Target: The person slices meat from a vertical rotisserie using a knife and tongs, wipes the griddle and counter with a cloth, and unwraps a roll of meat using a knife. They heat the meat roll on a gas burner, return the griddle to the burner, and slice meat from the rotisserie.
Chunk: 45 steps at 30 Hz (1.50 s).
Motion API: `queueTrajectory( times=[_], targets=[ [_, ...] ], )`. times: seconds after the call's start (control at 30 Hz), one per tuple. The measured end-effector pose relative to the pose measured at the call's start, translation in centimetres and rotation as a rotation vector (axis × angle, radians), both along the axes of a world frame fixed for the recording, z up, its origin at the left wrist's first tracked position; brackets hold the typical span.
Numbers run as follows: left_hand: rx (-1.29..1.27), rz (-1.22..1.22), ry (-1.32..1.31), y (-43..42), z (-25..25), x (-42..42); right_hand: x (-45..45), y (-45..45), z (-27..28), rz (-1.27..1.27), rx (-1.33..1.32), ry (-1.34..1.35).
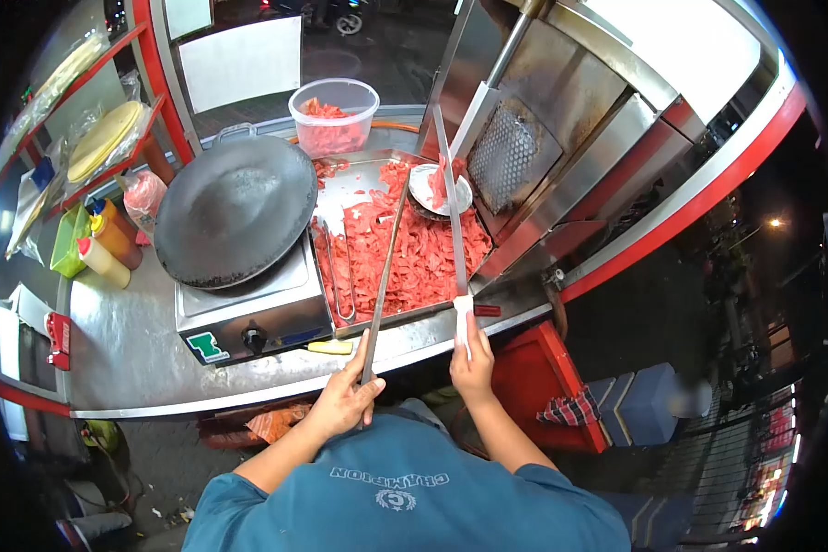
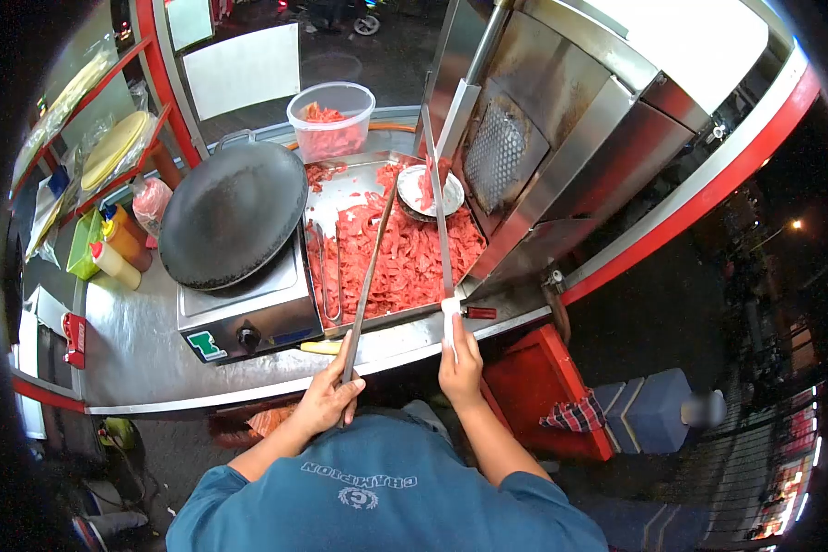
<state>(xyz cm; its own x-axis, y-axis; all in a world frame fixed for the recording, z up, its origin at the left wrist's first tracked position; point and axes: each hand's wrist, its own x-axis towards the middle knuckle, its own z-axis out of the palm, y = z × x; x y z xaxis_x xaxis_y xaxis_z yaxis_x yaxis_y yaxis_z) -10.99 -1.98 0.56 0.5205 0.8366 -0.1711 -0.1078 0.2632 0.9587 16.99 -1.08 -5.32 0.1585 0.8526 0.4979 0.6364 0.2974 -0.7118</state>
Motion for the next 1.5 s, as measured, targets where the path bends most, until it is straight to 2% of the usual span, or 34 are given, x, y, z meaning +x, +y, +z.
queueTrajectory(
  times=[0.07, 0.13, 0.2, 0.33, 0.4, 0.53, 0.6, 0.67, 0.7, 0.8, 0.93, 1.0, 1.07, 1.2, 1.27, 1.37, 1.47, 1.5],
  targets=[
    [0.027, -0.011, 0.050, 0.1, 0.0, -0.1, 0.3, -3.4, -2.0, -0.028, 0.101, -0.155],
    [0.037, -0.035, 0.069, 0.1, 0.5, -0.1, 1.0, -7.3, -5.0, -0.047, 0.023, -0.145],
    [0.019, -0.039, 0.069, 0.1, 0.5, -0.1, 0.4, -6.6, -4.1, -0.037, 0.057, -0.136],
    [0.015, -0.018, 0.026, -0.2, 0.0, 0.5, -0.3, 0.6, 0.1, -0.033, 0.065, -0.186],
    [0.049, -0.009, 0.040, 0.2, 0.1, 0.7, -0.3, 0.2, 0.5, -0.050, 0.031, -0.198],
    [0.021, -0.009, 0.048, 0.7, 0.2, 1.0, 0.7, -8.4, -4.4, -0.046, 0.024, -0.187],
    [0.035, -0.002, 0.056, 0.9, 0.2, 1.3, 0.9, -10.1, -4.8, -0.053, -0.015, -0.211],
    [0.053, -0.014, 0.075, 0.6, 0.0, 1.4, 0.7, -6.0, -2.3, -0.038, 0.093, -0.247],
    [0.063, -0.001, 0.068, 0.6, 0.0, 1.6, 0.5, -3.9, -1.3, -0.039, 0.018, -0.172],
    [0.064, 0.026, 0.049, 0.9, -0.3, 2.3, -0.1, 0.3, 2.8, -0.046, -0.060, -0.268],
    [0.044, 0.031, 0.058, 2.0, 0.6, 2.8, -0.6, -7.2, 5.4, -0.057, -0.204, -0.169],
    [0.038, 0.029, 0.067, 2.1, 0.3, 2.9, -0.4, -10.7, 4.9, 0.013, -0.126, -0.108],
    [0.047, 0.002, 0.098, 1.9, 0.0, 2.3, -0.8, -11.6, 5.4, 0.010, -0.198, -0.003],
    [0.055, -0.019, 0.053, -0.1, -0.2, 1.0, -1.4, -4.2, 5.8, -0.043, -0.052, -0.103],
    [0.043, -0.023, 0.075, -1.2, -0.7, 0.6, -1.3, -0.9, 4.8, -0.071, 0.014, -0.184],
    [0.013, -0.035, 0.063, -1.5, -0.4, 0.4, -0.3, -4.5, 2.2, -0.094, 0.009, -0.256],
    [-0.002, -0.038, 0.061, -1.0, -0.5, 0.7, 1.2, -10.5, -1.7, -0.076, -0.041, -0.204],
    [0.003, -0.035, 0.053, -1.0, -0.5, 0.9, 1.3, -10.0, -1.2, -0.067, -0.032, -0.206]
  ],
)
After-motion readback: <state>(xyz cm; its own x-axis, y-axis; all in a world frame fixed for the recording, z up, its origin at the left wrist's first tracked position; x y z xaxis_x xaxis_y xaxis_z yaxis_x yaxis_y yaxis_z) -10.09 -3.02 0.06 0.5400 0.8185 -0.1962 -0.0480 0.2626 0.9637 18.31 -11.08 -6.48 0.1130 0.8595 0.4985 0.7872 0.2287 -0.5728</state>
